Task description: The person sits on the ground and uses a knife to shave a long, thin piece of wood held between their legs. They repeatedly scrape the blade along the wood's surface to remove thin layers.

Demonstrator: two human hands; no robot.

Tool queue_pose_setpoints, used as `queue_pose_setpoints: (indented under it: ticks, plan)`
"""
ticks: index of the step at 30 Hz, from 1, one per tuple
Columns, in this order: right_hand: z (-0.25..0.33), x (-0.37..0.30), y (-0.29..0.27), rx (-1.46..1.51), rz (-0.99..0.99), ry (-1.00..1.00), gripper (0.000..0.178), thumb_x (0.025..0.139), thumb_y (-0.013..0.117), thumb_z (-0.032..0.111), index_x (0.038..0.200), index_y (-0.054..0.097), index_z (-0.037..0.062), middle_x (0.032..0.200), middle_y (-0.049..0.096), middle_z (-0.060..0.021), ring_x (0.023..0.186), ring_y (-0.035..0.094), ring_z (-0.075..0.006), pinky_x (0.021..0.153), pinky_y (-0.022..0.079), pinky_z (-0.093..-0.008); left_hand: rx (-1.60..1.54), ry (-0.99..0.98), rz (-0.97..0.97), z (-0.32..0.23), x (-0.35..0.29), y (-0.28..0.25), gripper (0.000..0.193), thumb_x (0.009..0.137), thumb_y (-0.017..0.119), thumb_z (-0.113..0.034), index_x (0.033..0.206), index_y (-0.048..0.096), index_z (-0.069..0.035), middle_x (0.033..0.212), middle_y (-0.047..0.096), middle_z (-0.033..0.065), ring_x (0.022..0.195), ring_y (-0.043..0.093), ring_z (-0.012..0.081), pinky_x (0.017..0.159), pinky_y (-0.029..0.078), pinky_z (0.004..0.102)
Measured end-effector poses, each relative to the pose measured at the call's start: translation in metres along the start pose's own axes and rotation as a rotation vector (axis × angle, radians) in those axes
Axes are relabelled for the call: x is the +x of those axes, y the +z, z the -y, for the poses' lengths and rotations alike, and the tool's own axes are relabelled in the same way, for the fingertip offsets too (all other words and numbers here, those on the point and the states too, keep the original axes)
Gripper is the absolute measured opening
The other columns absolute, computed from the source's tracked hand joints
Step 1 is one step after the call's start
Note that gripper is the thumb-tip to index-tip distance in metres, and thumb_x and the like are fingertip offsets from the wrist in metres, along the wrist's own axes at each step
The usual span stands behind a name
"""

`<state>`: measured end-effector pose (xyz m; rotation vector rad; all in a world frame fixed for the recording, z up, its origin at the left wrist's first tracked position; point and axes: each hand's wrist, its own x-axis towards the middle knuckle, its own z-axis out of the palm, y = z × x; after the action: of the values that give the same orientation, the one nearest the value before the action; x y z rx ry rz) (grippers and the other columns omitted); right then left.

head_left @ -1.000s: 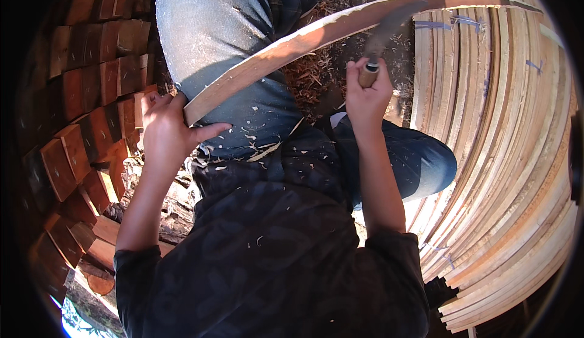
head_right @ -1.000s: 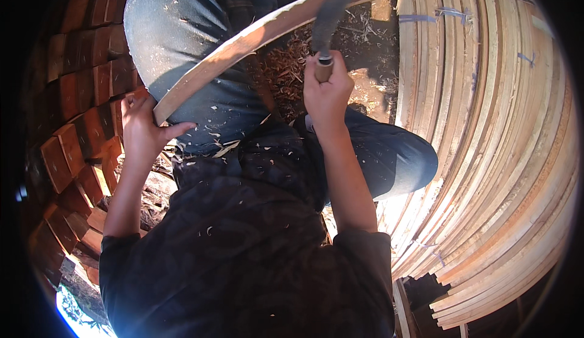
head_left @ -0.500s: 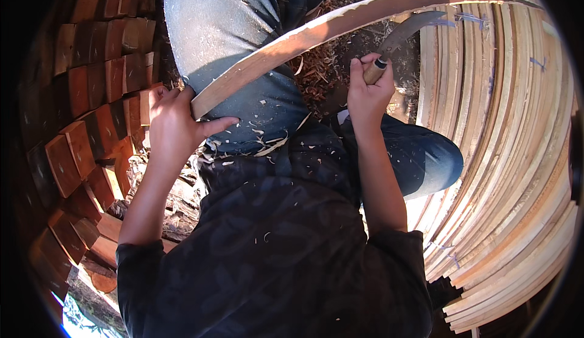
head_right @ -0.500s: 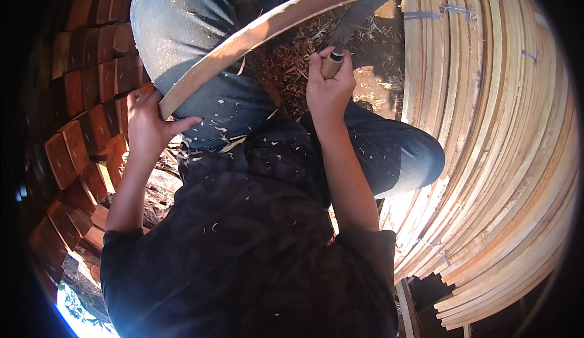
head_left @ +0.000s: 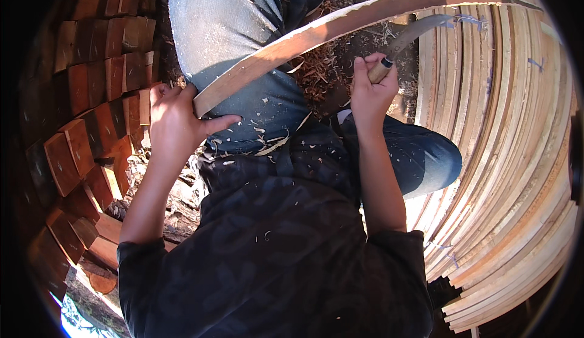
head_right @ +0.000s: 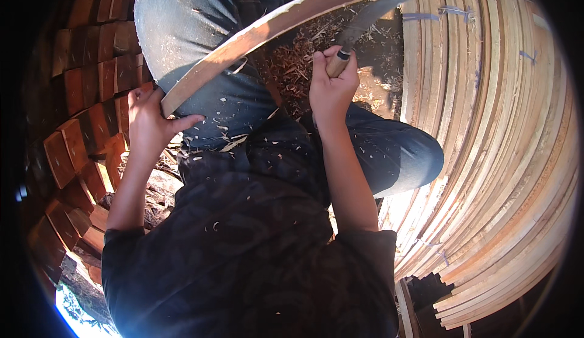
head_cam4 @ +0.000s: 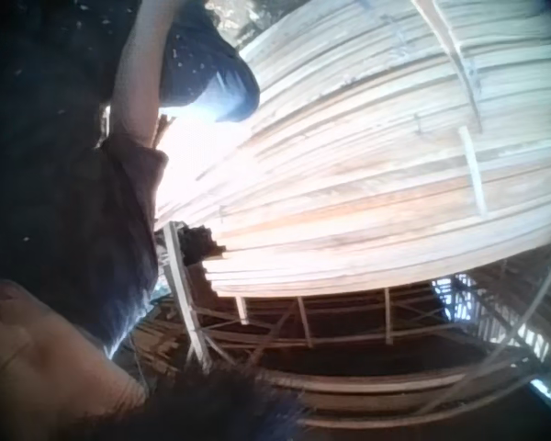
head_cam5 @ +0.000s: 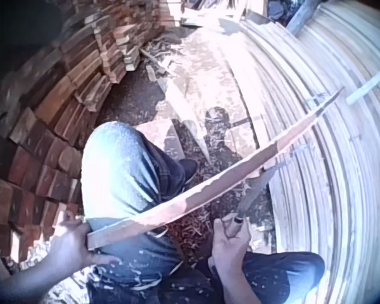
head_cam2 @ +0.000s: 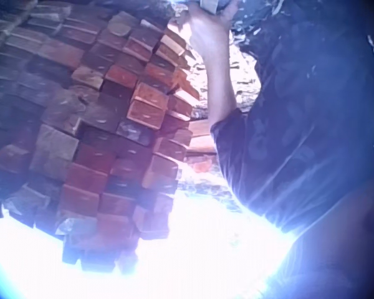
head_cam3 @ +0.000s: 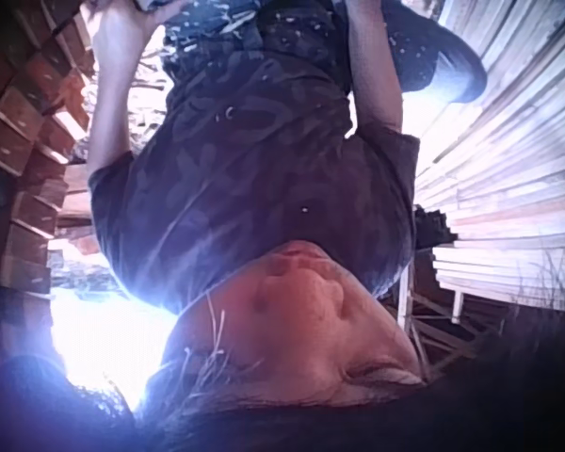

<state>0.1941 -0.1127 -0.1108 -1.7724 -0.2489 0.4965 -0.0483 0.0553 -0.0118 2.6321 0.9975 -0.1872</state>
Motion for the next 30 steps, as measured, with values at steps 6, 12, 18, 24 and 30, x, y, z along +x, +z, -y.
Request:
queue_pose_setpoints:
  ticks: [6, 12, 18, 24, 30]
  plan:
    - [0.017, -0.010, -0.008, -0.312, 0.290, -0.191, 0.015, 0.079, 0.067, 0.001, 0.092, 0.058, 0.0029, 0.069, 0.061, -0.0109, 0.064, 0.062, -0.0231, 0.058, 0.047, -0.0318, 0.000, -0.020, 0.009, -0.002, -0.001, -0.001, 0.066, 0.052, 0.084, -0.054, 0.081, 0.063, 0.001, 0.071, 0.063, 0.0155, 0.074, 0.061, 0.0350, 0.092, 0.038, 0.0454]
    - [0.012, -0.021, -0.009, -0.501, 0.505, -0.426, 0.009, 0.085, 0.063, 0.001, 0.086, 0.055, 0.0041, 0.070, 0.058, -0.0020, 0.059, 0.054, -0.0103, 0.056, 0.043, -0.0272, 0.001, -0.052, 0.071, -0.001, -0.002, 0.000, 0.068, 0.053, 0.083, -0.054, 0.085, 0.065, 0.002, 0.074, 0.065, 0.0159, 0.079, 0.062, 0.0336, 0.092, 0.038, 0.0444]
    - [0.006, -0.018, -0.006, -0.408, 0.333, -0.343, 0.027, 0.071, 0.068, -0.002, 0.094, 0.057, 0.0052, 0.079, 0.063, -0.0132, 0.073, 0.065, -0.0306, 0.060, 0.050, -0.0358, 0.034, -0.028, 0.038, -0.006, 0.002, -0.002, 0.071, 0.052, 0.083, -0.056, 0.086, 0.064, 0.003, 0.074, 0.064, 0.0166, 0.077, 0.059, 0.0351, 0.088, 0.040, 0.0425]
    - [0.022, -0.004, -0.003, -0.410, 0.232, -0.347, 0.020, 0.072, 0.067, 0.001, 0.089, 0.058, 0.0059, 0.074, 0.062, -0.0115, 0.068, 0.064, -0.0305, 0.059, 0.049, -0.0373, 0.001, -0.032, -0.014, -0.009, 0.002, -0.003, 0.067, 0.050, 0.085, -0.051, 0.082, 0.062, 0.003, 0.075, 0.062, 0.0178, 0.083, 0.058, 0.0374, 0.087, 0.041, 0.0439]
    - [0.011, 0.001, -0.003, -0.191, 0.226, -0.075, 0.022, 0.072, 0.068, 0.003, 0.091, 0.058, 0.0059, 0.075, 0.062, -0.0126, 0.069, 0.064, -0.0327, 0.059, 0.049, -0.0398, -0.010, -0.029, 0.007, -0.009, 0.002, -0.002, 0.068, 0.051, 0.085, -0.051, 0.085, 0.064, 0.003, 0.073, 0.062, 0.0156, 0.078, 0.059, 0.0345, 0.090, 0.039, 0.0427]
